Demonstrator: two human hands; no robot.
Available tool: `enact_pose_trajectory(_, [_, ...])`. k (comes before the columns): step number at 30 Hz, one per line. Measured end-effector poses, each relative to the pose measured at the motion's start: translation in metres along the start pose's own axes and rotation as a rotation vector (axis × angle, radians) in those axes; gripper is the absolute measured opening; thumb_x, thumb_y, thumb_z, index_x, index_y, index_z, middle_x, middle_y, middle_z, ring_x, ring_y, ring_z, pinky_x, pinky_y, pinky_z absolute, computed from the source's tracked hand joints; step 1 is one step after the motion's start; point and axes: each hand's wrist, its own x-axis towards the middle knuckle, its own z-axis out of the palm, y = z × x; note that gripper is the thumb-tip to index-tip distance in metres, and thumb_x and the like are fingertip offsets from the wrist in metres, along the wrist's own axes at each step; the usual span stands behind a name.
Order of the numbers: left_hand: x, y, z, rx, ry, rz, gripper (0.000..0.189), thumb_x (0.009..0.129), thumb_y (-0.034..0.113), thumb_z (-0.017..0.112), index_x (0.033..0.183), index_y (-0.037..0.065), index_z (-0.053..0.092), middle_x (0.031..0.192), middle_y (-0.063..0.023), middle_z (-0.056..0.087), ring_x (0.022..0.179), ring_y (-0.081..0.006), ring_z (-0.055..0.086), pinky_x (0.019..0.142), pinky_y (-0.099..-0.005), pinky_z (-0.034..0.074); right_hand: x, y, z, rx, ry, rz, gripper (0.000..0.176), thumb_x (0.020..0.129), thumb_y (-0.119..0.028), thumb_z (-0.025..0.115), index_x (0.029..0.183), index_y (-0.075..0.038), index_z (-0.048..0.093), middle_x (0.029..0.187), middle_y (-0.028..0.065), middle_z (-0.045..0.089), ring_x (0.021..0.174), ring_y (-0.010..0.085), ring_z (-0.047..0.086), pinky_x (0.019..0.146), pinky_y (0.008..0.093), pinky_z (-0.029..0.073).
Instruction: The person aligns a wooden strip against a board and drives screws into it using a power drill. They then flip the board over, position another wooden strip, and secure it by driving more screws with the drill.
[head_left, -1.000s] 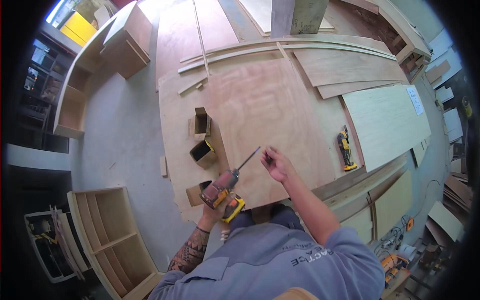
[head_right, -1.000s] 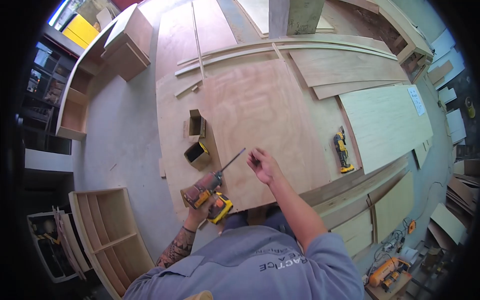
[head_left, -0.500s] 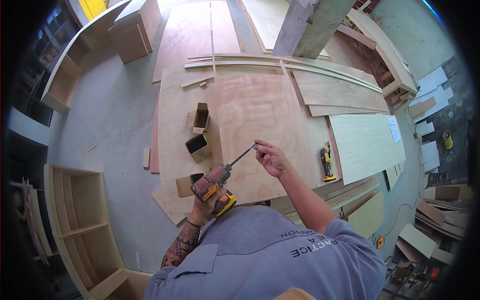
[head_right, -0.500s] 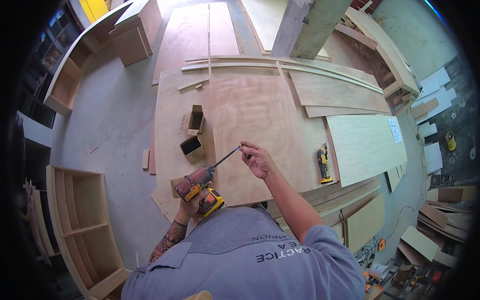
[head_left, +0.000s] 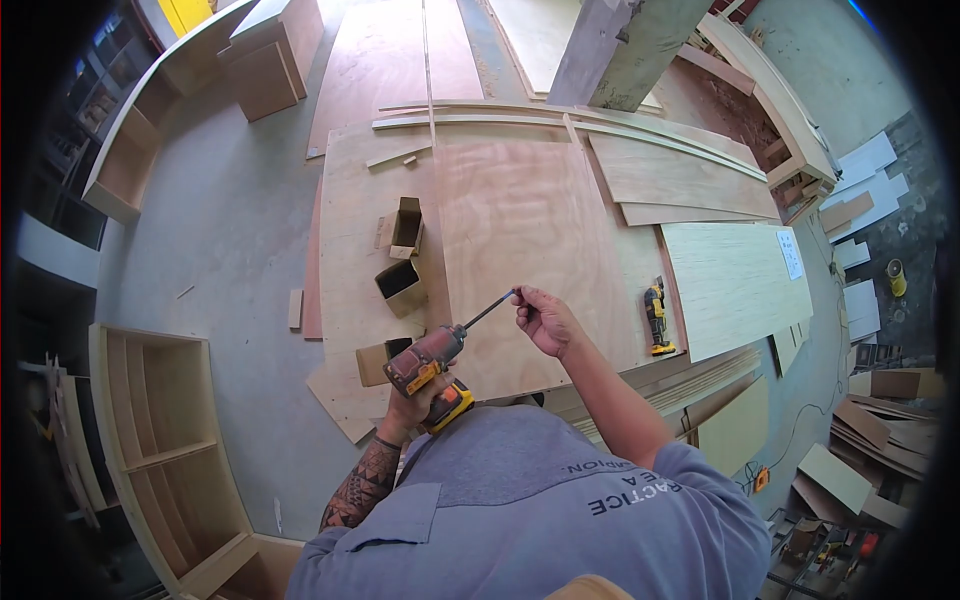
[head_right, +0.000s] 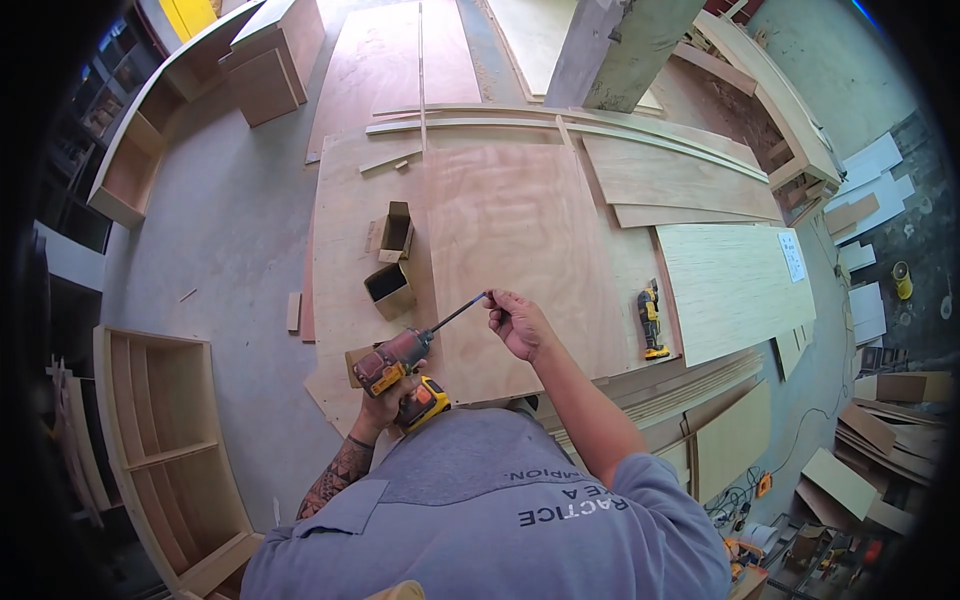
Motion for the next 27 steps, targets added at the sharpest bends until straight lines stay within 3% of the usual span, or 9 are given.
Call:
enact_pose_trajectory(13, [0.001, -0.011, -0.012, -0.038, -0.076, -0.189, 0.031, 0.095, 0.011, 0.067, 0.122, -0.004, 0.067, 0.078, 0.0001, 0.063, 0.065, -0.0079, 0.06, 0.065, -0.0232, 0.05, 0.006, -0.006, -0.017, -0.132, -0.083, 0.081, 0.014, 0.105, -0.016, 0.063, 0.108, -0.005, 0.069, 0.097, 0.0079, 0.074, 0.063, 0.0056, 0.049, 0.056, 0.0215, 0.041])
enact_pose_trajectory(16, [0.007, -0.021, -0.012, -0.154, -0.042, -0.25, 0.032, 0.095, 0.013, 0.067, 0.122, -0.005, 0.065, 0.076, -0.0005, 0.061, 0.065, -0.0083, 0.06, 0.065, -0.0234, 0.05, 0.016, 0.001, -0.026, -0.202, -0.076, 0.144, 0.015, 0.106, -0.019, 0.063, 0.11, -0.006, 0.069, 0.09, 0.0045, 0.071, 0.061, 0.0052, 0.047, 0.055, 0.0212, 0.04])
enact_pose_trajectory(18, [0.016, -0.041, -0.012, -0.176, -0.028, -0.219, 0.033, 0.096, 0.017, 0.068, 0.12, -0.005, 0.064, 0.075, -0.0013, 0.06, 0.064, -0.0088, 0.06, 0.063, -0.0238, 0.051, 0.032, 0.013, -0.035, -0.108, -0.057, 0.186, 0.016, 0.107, -0.022, 0.061, 0.114, -0.008, 0.067, 0.075, -0.0025, 0.059, 0.057, 0.0051, 0.042, 0.052, 0.0215, 0.036])
enact_pose_trajectory(19, [0.023, -0.045, -0.008, -0.22, 0.021, -0.235, 0.032, 0.096, 0.018, 0.068, 0.119, -0.004, 0.065, 0.074, -0.0012, 0.06, 0.064, -0.0092, 0.06, 0.061, -0.0242, 0.052, 0.044, 0.021, -0.036, -0.073, -0.039, 0.212, 0.024, 0.107, -0.03, 0.062, 0.119, -0.01, 0.066, 0.068, -0.0067, 0.043, 0.055, 0.0054, 0.038, 0.051, 0.0224, 0.033])
enact_pose_trajectory(22, [0.056, -0.05, 0.003, -0.283, 0.107, -0.264, 0.03, 0.098, 0.021, 0.069, 0.118, -0.002, 0.066, 0.074, -0.0009, 0.06, 0.063, -0.0101, 0.06, 0.059, -0.0252, 0.052, 0.076, 0.044, -0.047, -0.059, 0.066, 0.207, 0.033, 0.105, -0.039, 0.065, 0.121, -0.009, 0.065, 0.066, -0.0072, 0.036, 0.055, 0.0051, 0.034, 0.05, 0.0225, 0.03])
enact_pose_trajectory(23, [0.072, -0.05, 0.002, -0.27, 0.176, -0.28, 0.029, 0.098, 0.02, 0.069, 0.117, -0.001, 0.066, 0.074, -0.0009, 0.06, 0.063, -0.0104, 0.06, 0.058, -0.0254, 0.052, 0.093, 0.048, -0.062, -0.058, 0.074, 0.227, 0.047, 0.1, -0.047, 0.069, 0.125, -0.007, 0.064, 0.068, -0.006, 0.047, 0.059, 0.0085, 0.045, 0.054, 0.0254, 0.04])
enact_pose_trajectory(24, [0.091, -0.05, -0.001, -0.254, 0.246, -0.296, 0.028, 0.097, 0.02, 0.069, 0.117, -0.001, 0.067, 0.073, -0.0009, 0.059, 0.062, -0.0107, 0.06, 0.058, -0.0255, 0.051, 0.122, 0.064, -0.09, -0.05, 0.066, 0.234, 0.047, 0.1, -0.047, 0.069, 0.125, -0.007, 0.064, 0.068, -0.006, 0.047, 0.059, 0.0085, 0.045, 0.054, 0.0254, 0.04])
enact_pose_trajectory(26, [0.137, -0.051, -0.021, -0.1, 0.276, -0.262, 0.027, 0.096, 0.02, 0.072, 0.112, -0.001, 0.068, 0.072, -0.0009, 0.06, 0.059, -0.0114, 0.059, 0.057, -0.0263, 0.051, 0.183, 0.093, -0.142, -0.867, 0.418, -0.251, 0.056, 0.097, -0.048, 0.072, 0.13, -0.004, 0.061, 0.074, 0.0011, 0.062, 0.068, 0.0198, 0.061, 0.064, 0.0331, 0.051])
enact_pose_trajectory(27, [0.165, -0.041, -0.027, -0.04, 0.293, -0.201, 0.027, 0.096, 0.021, 0.074, 0.11, -0.001, 0.068, 0.073, -0.0014, 0.061, 0.057, -0.011, 0.06, 0.054, -0.0261, 0.05, 0.185, 0.067, -0.136, -1.178, 0.527, -0.162, 0.058, 0.095, -0.043, 0.073, 0.133, -0.002, 0.059, 0.097, 0.0145, 0.072, 0.094, 0.0337, 0.07, 0.083, 0.0415, 0.055])
